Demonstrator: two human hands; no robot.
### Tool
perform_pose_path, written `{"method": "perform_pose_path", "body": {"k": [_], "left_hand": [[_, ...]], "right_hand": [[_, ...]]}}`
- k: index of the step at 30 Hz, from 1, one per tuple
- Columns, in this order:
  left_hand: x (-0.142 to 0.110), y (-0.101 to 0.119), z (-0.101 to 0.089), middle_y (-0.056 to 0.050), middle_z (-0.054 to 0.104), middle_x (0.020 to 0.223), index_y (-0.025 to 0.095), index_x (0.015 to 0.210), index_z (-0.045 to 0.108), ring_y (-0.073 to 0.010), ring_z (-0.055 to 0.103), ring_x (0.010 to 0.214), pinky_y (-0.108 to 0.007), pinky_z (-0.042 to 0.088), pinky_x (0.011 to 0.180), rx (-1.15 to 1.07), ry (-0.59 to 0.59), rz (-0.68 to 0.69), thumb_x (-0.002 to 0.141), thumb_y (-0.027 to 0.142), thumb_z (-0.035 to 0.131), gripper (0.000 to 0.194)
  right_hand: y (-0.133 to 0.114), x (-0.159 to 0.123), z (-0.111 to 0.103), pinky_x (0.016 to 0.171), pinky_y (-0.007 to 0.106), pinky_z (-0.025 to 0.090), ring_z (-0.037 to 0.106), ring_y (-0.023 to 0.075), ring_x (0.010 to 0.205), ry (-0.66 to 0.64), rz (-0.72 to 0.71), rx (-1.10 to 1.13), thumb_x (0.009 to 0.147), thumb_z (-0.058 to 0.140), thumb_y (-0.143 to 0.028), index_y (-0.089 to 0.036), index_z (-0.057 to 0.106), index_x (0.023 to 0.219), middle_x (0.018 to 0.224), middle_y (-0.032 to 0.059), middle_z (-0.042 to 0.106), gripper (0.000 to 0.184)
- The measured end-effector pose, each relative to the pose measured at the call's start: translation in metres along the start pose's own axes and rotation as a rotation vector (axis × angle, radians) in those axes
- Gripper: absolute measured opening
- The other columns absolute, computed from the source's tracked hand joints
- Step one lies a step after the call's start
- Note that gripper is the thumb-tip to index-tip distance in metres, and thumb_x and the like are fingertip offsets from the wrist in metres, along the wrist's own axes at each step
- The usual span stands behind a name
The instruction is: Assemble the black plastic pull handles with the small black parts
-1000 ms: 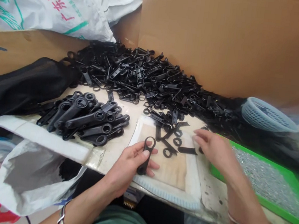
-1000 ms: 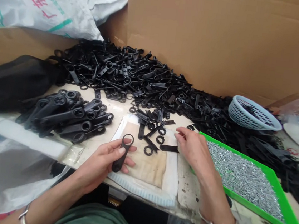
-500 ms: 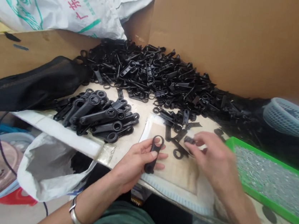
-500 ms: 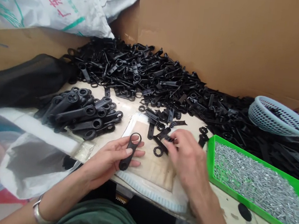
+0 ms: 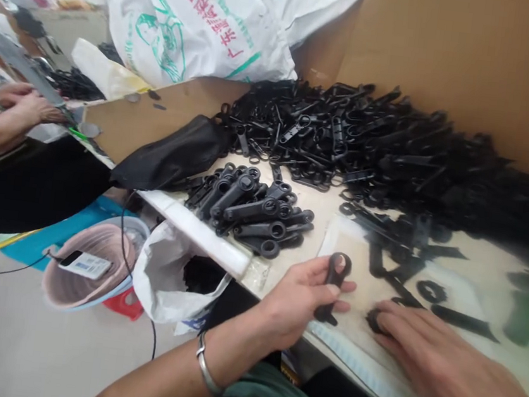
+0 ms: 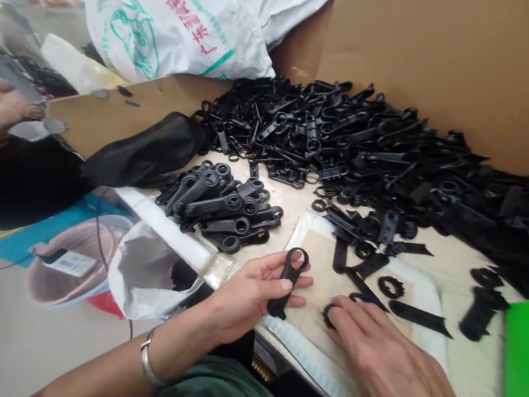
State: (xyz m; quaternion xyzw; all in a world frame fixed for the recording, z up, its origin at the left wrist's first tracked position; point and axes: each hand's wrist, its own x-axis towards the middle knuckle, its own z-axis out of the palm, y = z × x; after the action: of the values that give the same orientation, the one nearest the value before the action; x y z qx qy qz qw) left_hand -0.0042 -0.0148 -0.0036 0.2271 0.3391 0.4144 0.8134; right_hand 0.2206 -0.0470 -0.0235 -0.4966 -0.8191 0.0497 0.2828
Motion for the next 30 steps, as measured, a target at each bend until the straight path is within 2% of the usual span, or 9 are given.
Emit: {"method": "perform_pose_path", "body": {"k": [2,4,6,8,12,18,23,27,30], "left_hand": [[-0.001,0.000,-0.001,-0.010,0.060,0.126,0.018,0.109,0.067,-0.0330,0.057,0.124,-0.040,0.047,0.094,-0.007,-0.001,-0.017,0.068,0.009,0.074,0.043],[0.000,0.000,0.000,-0.009,0.058,0.131,0.020,0.117,0.065,-0.0327,0.056,0.125,-0.041,0.048,0.094,-0.008,-0.012,-0.033,0.070,0.009,0.074,0.049],[0.000,-0.001,0.001,-0.009,0.059,0.131,0.021,0.118,0.065,-0.0323,0.054,0.128,-0.041,0.048,0.094,0.009,-0.046,-0.042,0.072,0.009,0.073,0.048],[0.000,-0.003,0.003,-0.008,0.061,0.129,0.020,0.115,0.067,-0.0310,0.052,0.130,-0.039,0.048,0.094,0.041,-0.096,-0.031,0.074,0.009,0.071,0.043],[0.000,-0.005,0.009,-0.008,0.065,0.128,0.022,0.121,0.067,-0.0259,0.056,0.124,-0.034,0.046,0.094,0.098,-0.223,0.018,0.080,0.007,0.064,0.043],[-0.003,-0.008,0.009,-0.006,0.065,0.130,0.023,0.129,0.064,-0.0212,0.056,0.125,-0.031,0.042,0.103,0.178,-0.303,0.116,0.084,0.002,0.057,0.050],[-0.003,-0.009,0.006,-0.004,0.063,0.130,0.026,0.135,0.058,-0.0205,0.054,0.126,-0.034,0.039,0.109,0.284,-0.402,0.225,0.091,0.007,0.052,0.048],[-0.003,-0.003,0.006,-0.003,0.068,0.109,0.023,0.128,0.062,-0.0202,0.061,0.107,-0.032,0.048,0.096,0.594,-0.279,0.285,0.092,0.020,0.058,0.037],[-0.009,0.001,0.006,-0.002,0.064,0.091,0.023,0.124,0.064,-0.0169,0.063,0.085,-0.027,0.053,0.075,0.672,-0.179,0.227,0.091,0.029,0.059,0.034]], "right_hand": [[-0.008,0.007,-0.009,0.050,0.032,0.059,0.074,0.0234,0.070,-0.029,-0.027,-0.011,0.089,0.055,-0.042,-0.033,0.073,0.091,0.088,0.0013,0.078,0.021],[-0.015,0.013,-0.015,0.050,0.030,0.059,0.072,0.0202,0.061,0.035,0.064,0.035,0.089,0.058,-0.052,-0.032,0.072,0.099,0.086,0.0008,0.078,0.026],[-0.022,0.016,-0.016,0.057,0.031,0.062,0.072,0.0195,0.060,0.142,0.202,0.085,0.086,0.062,-0.058,-0.032,0.071,0.105,0.090,0.0000,0.078,0.033],[-0.029,0.019,-0.011,0.073,0.034,0.063,0.074,0.0215,0.074,0.211,0.270,0.102,0.087,0.065,-0.052,-0.032,0.071,0.108,0.100,0.0006,0.078,0.030],[-0.042,0.027,0.003,0.094,0.040,0.058,0.071,0.0240,0.098,0.225,0.189,0.052,0.092,0.063,-0.031,-0.026,0.069,0.107,0.110,0.0047,0.074,0.017],[-0.043,0.032,0.011,0.091,0.043,0.058,0.071,0.0242,0.096,0.254,0.068,-0.030,0.092,0.062,-0.022,-0.024,0.066,0.106,0.105,0.0070,0.073,0.014],[-0.046,0.032,0.007,0.090,0.036,0.059,0.070,0.0206,0.093,0.310,-0.022,-0.070,0.089,0.066,-0.015,-0.018,0.065,0.103,0.099,0.0076,0.073,0.014],[-0.053,0.025,0.004,0.094,0.032,0.059,0.071,0.0202,0.102,0.271,0.086,0.007,0.094,0.059,-0.025,-0.019,0.067,0.110,0.114,0.0090,0.071,0.018],[-0.043,0.006,0.005,0.083,0.031,0.064,0.073,0.0237,0.102,0.194,0.159,0.117,0.093,0.059,-0.042,-0.028,0.068,0.123,0.124,0.0042,0.071,0.034]]}}
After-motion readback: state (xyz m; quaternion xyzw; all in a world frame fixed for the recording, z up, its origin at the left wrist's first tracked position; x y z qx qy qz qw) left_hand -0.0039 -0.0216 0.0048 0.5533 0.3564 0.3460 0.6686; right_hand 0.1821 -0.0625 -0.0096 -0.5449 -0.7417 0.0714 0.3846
